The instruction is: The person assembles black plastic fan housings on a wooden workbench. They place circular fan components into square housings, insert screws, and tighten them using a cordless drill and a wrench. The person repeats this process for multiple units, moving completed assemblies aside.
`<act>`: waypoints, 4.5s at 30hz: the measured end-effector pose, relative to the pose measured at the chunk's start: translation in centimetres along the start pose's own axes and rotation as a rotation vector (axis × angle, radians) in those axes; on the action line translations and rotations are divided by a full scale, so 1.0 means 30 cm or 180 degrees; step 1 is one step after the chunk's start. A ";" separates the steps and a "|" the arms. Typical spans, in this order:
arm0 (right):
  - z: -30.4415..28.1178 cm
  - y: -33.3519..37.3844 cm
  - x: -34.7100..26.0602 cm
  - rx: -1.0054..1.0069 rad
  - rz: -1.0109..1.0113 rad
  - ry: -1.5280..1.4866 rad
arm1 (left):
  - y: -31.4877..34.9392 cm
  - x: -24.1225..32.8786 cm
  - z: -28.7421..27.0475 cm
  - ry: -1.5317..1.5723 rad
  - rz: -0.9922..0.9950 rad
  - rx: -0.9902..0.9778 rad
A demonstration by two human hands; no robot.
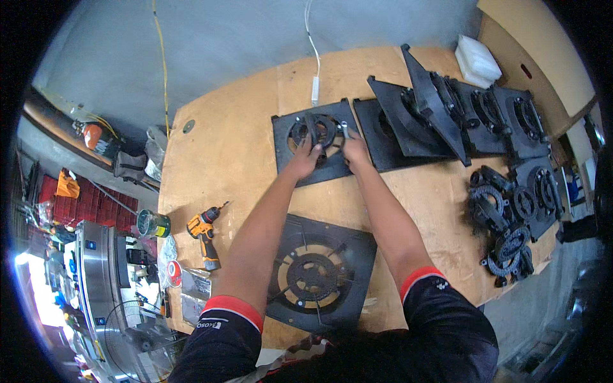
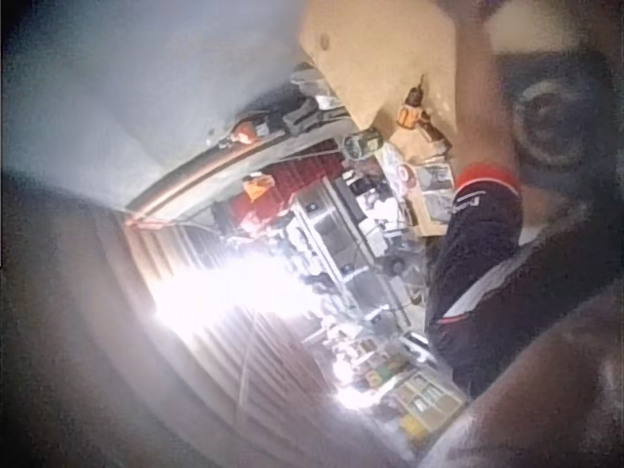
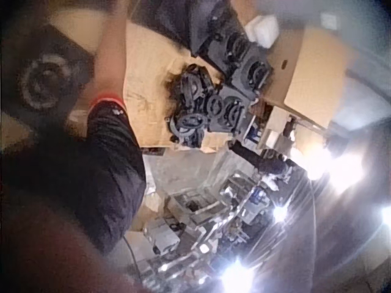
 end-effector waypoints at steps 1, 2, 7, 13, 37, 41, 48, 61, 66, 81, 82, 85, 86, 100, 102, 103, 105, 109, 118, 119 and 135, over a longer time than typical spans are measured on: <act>-0.021 0.043 -0.021 -0.0090 -0.0056 0.0393 | 0.040 -0.064 -0.005 0.0392 -0.0109 0.0223; -0.054 0.081 -0.040 -0.0152 -0.0125 0.0783 | 0.076 -0.125 -0.006 0.0779 -0.0188 0.0416; 0.054 0.314 0.023 -0.1411 -0.0029 0.1044 | 0.155 -0.225 0.052 0.0305 -0.0330 0.0614; 0.164 0.313 0.041 -0.1009 0.0439 0.0268 | 0.158 -0.245 0.073 0.0316 0.0110 0.0801; 0.543 0.431 0.177 0.0564 0.0856 -0.1300 | 0.156 -0.339 0.056 0.3534 -0.0901 -0.0196; 0.396 0.413 0.150 -0.0156 0.1186 -0.1008 | 0.156 -0.292 0.038 0.3459 -0.0830 -0.0330; 0.267 0.366 0.050 -0.1102 0.1879 -0.0064 | 0.133 -0.359 0.073 0.2940 -0.0715 -0.0359; 0.575 0.432 0.185 0.0391 0.1010 -0.2090 | 0.160 -0.355 0.034 0.3980 -0.1091 -0.0257; 0.400 0.435 0.106 -0.0273 0.1303 -0.1115 | 0.147 -0.348 0.040 0.3746 -0.0920 -0.0286; 0.177 0.283 -0.016 -0.1386 0.1931 0.0836 | 0.154 -0.329 0.038 0.3623 -0.0701 -0.0391; 0.179 0.285 -0.009 -0.1360 0.1906 0.0835 | 0.154 -0.330 0.038 0.3557 -0.0675 -0.0382; 0.196 0.311 0.010 -0.1206 0.1818 0.0610 | 0.157 -0.332 0.040 0.3543 -0.0660 -0.0345; 0.222 0.340 0.032 -0.1098 0.1778 0.0380 | 0.160 -0.335 0.040 0.3572 -0.0669 -0.0328; 0.545 0.441 0.176 0.0144 0.1176 -0.1428 | 0.145 -0.372 0.024 0.3819 -0.0954 -0.0293; 0.470 0.473 0.110 -0.0023 0.1279 -0.0955 | 0.149 -0.386 0.024 0.3825 -0.0916 -0.0296; 0.430 0.455 0.132 -0.0195 0.1443 -0.0995 | 0.143 -0.377 0.026 0.3845 -0.0865 -0.0339; 0.348 0.407 0.142 -0.0534 0.1493 -0.0564 | 0.137 -0.360 0.037 0.3749 -0.0821 -0.0318; 0.300 0.392 0.055 -0.1019 0.1730 -0.0196 | 0.146 -0.370 0.025 0.2834 -0.0554 0.0190; 0.402 0.430 0.087 -0.0375 0.1647 -0.0795 | 0.295 -0.390 -0.082 -0.0381 -0.0604 0.0709; 0.403 0.424 0.093 -0.0307 0.1645 -0.0904 | 0.304 -0.391 -0.076 -0.0208 -0.0448 0.0783; 0.618 0.443 0.139 0.0814 0.1395 -0.2290 | 0.332 -0.502 -0.039 0.1224 -0.0353 0.0584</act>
Point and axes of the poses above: each hand's wrist, its own y-axis away from the middle knuckle, its own z-axis out of the palm, x = y × z, the point moved 6 cm from there along -y, towards the middle knuckle, and after that the axes turned 3 degrees about -y, right-handed, at the moved point
